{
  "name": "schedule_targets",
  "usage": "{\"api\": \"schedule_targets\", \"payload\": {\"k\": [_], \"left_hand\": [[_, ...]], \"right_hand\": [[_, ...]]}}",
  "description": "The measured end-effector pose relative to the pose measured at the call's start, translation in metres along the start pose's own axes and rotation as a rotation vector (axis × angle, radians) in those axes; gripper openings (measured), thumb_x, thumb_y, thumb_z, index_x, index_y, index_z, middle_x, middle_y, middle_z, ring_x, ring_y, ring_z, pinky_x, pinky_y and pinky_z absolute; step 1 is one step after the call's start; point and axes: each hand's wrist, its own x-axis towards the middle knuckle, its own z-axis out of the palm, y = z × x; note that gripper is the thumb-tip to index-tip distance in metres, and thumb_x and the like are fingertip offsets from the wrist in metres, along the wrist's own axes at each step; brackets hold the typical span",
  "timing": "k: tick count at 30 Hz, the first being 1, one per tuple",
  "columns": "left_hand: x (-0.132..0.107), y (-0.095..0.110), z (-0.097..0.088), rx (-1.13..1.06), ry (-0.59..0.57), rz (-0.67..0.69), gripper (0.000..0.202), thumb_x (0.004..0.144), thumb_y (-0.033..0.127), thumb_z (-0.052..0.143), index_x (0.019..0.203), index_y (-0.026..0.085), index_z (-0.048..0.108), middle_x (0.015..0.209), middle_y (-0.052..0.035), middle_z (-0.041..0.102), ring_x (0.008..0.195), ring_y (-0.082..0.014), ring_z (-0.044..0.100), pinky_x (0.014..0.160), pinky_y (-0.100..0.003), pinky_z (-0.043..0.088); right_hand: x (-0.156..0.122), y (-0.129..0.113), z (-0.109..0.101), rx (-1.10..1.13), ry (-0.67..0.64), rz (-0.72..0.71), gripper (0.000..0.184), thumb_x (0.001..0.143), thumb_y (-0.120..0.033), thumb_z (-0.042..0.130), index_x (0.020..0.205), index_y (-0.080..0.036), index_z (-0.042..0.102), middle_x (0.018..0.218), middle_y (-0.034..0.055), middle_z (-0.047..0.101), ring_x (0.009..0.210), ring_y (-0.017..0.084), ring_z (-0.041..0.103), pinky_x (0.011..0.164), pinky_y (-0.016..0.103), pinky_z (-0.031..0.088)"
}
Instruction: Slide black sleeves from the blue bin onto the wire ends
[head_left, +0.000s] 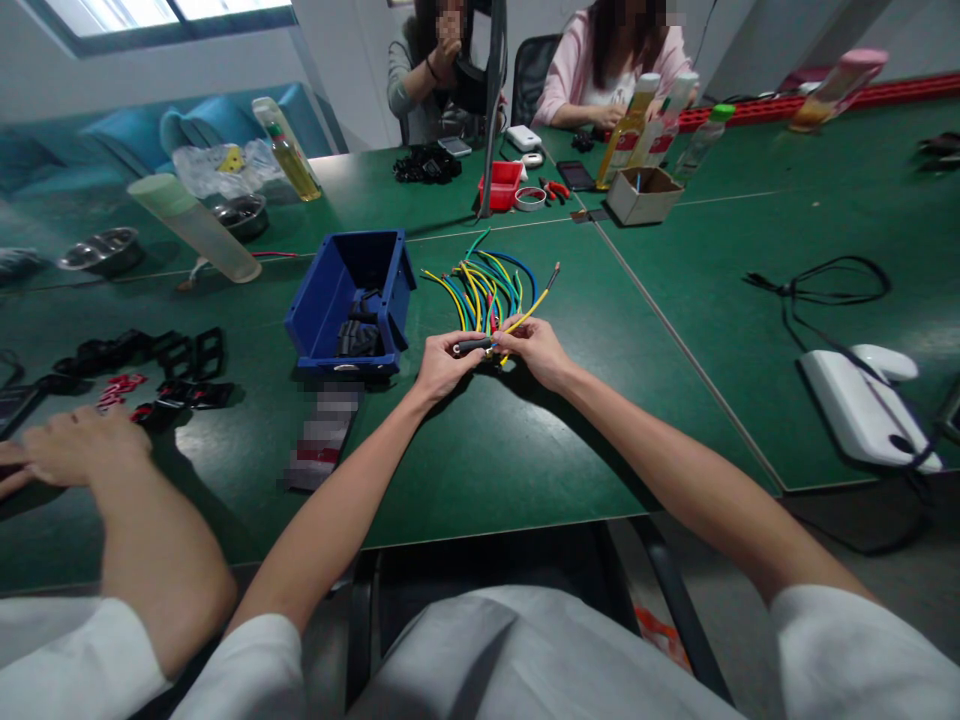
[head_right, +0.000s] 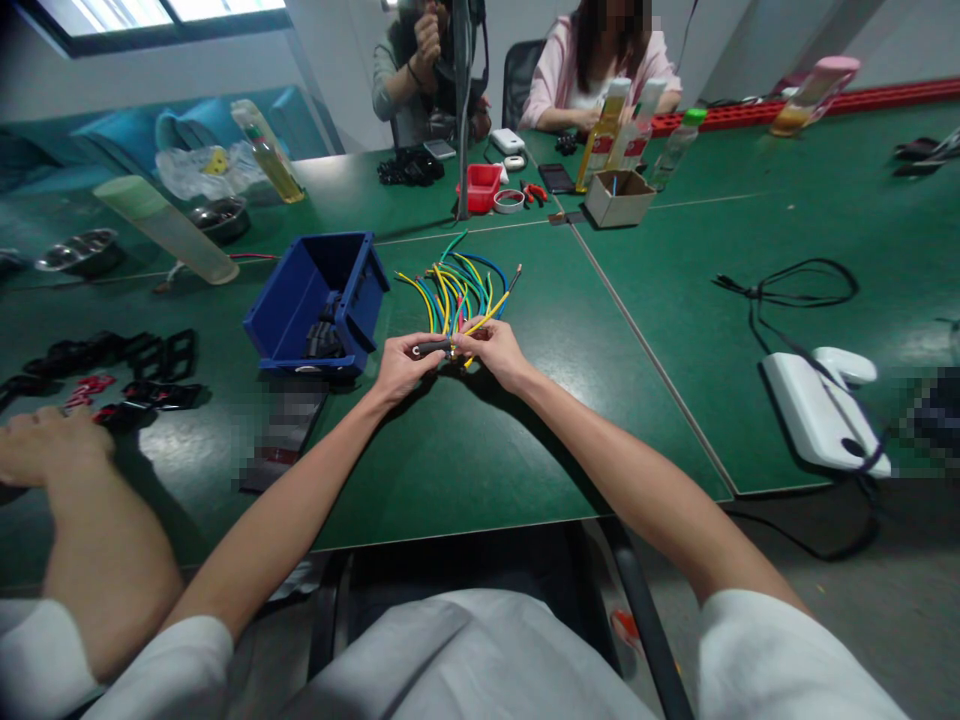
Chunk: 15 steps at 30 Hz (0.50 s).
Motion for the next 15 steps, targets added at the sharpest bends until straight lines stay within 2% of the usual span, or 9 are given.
{"api": "schedule_targets", "payload": {"k": [15], "left_hand": [[0.0008,-0.0028,-0.0014,0.028,-0.005,0.000,0.029,0.067,0.026,0.075,0.092,0.014,0.076,0.080,-0.0044,0.073,0.062,-0.0120,0.060,0.059,-0.024,0.048]], "right_hand": [[0.0004,0.0011,0.0002,0.014,0.004,-0.003,0.032,0.063,-0.038,0.083,0.077,-0.018,0.062,0.065,-0.0013,0.066,0.062,0.012,0.063,0.061,0.024,0.049]]}}
